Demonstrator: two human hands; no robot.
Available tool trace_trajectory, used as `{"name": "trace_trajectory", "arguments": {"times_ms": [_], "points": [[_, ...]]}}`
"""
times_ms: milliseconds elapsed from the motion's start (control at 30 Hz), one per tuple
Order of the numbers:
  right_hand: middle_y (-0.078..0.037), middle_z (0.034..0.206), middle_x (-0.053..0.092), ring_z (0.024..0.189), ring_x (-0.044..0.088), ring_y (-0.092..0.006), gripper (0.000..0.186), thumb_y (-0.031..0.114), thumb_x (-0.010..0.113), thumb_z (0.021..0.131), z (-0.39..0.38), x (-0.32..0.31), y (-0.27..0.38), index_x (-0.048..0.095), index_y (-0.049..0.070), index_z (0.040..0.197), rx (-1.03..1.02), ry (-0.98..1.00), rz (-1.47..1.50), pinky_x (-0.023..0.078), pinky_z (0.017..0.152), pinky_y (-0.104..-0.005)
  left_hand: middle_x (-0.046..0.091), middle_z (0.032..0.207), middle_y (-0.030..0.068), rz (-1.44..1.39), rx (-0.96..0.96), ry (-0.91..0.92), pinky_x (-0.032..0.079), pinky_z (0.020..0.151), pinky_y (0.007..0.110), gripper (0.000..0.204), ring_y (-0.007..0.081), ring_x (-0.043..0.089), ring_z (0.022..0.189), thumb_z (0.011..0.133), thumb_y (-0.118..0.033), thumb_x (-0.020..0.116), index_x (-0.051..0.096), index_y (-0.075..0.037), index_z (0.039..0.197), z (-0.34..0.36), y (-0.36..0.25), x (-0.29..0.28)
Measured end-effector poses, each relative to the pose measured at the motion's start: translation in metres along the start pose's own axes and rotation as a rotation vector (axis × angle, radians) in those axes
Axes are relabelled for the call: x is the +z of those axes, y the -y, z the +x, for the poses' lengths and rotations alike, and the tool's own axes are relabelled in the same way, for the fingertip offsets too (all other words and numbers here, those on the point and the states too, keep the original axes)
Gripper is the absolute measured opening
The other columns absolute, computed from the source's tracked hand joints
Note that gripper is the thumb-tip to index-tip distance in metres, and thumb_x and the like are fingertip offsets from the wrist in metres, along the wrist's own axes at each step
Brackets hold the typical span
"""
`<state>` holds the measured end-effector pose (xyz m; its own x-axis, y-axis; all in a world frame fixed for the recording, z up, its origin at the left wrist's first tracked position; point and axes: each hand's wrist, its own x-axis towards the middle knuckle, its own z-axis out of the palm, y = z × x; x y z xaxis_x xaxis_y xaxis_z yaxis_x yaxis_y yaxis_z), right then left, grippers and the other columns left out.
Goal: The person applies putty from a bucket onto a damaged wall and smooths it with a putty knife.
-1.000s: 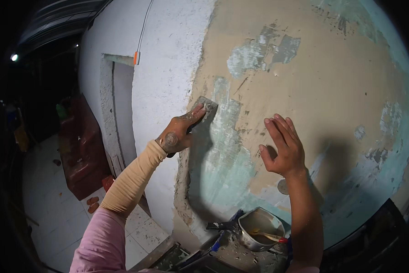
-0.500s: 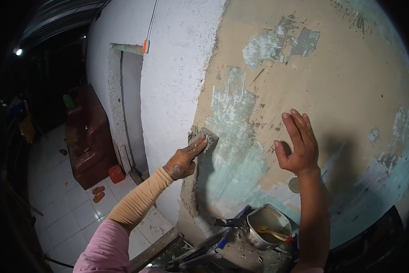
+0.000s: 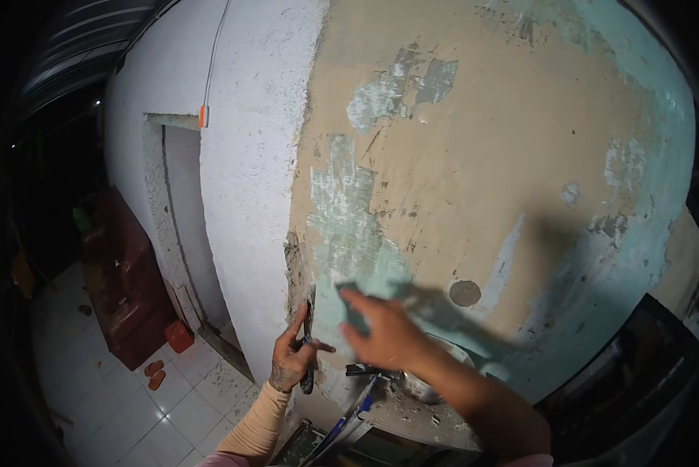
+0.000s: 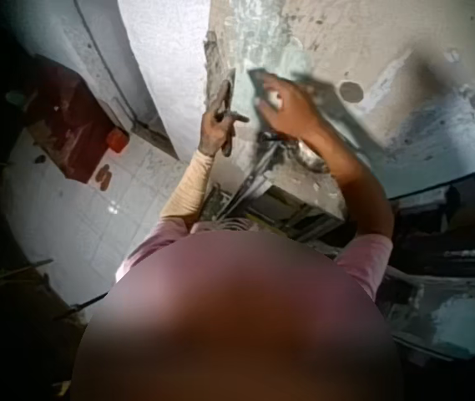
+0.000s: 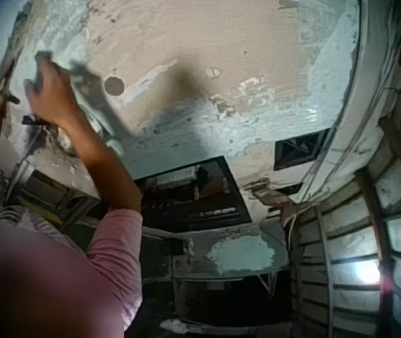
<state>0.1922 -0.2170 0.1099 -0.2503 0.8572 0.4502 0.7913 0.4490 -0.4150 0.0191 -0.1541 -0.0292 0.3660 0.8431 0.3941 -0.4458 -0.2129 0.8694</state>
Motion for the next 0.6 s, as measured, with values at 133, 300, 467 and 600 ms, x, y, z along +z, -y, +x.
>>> {"name": "trace_trajectory", "arguments": {"times_ms": [133,300,467,600], "points": [[-0.026,0.108,0.064,0.100,0.066,-0.0350,0.057,0.031,0.068,0.088,-0.006,0.034,0.019,0.050,-0.007,0.127,0.213,0.067,0.134,0.053,0.083,-0.0412,0.023,0.157,0.0209,-0.177,0.287,0.104,0.027,0.114,0.036,0.066,0.0297,0.032,0.141,0.097,-0.019,0.039,0.013,-0.001,0.154,0.014,-0.026,0.024],[-0.020,0.113,0.059,0.085,0.065,-0.0228,0.039,0.012,0.064,0.089,-0.008,0.031,0.007,0.046,-0.001,0.121,0.161,-0.156,0.196,0.054,0.065,-0.0330,0.003,0.161,0.0217,-0.375,0.263,0.353,0.006,0.119,0.040,0.084,0.0325,0.010,0.148,0.099,-0.057,0.028,-0.020,-0.013,0.152,0.018,-0.031,0.044],[-0.012,0.116,0.057,0.080,0.062,-0.0163,0.039,0.000,0.055,0.086,-0.029,0.023,-0.011,0.042,0.003,0.122,0.341,-0.117,0.229,0.055,0.060,-0.0274,0.006,0.161,0.0213,-0.120,0.321,0.588,0.003,0.118,0.037,0.083,0.0308,0.008,0.149,0.100,-0.055,0.027,-0.016,-0.008,0.153,0.025,-0.022,0.043],[-0.010,0.098,0.060,0.078,0.060,-0.0126,0.044,0.002,0.049,0.092,-0.071,-0.035,-0.020,0.040,0.004,0.135,0.454,-0.232,0.532,0.051,0.065,-0.0267,0.023,0.158,0.0206,0.036,0.283,0.692,0.017,0.118,0.037,0.071,0.0296,0.022,0.146,0.099,-0.025,0.052,0.013,-0.002,0.154,0.026,-0.024,0.044]]}}
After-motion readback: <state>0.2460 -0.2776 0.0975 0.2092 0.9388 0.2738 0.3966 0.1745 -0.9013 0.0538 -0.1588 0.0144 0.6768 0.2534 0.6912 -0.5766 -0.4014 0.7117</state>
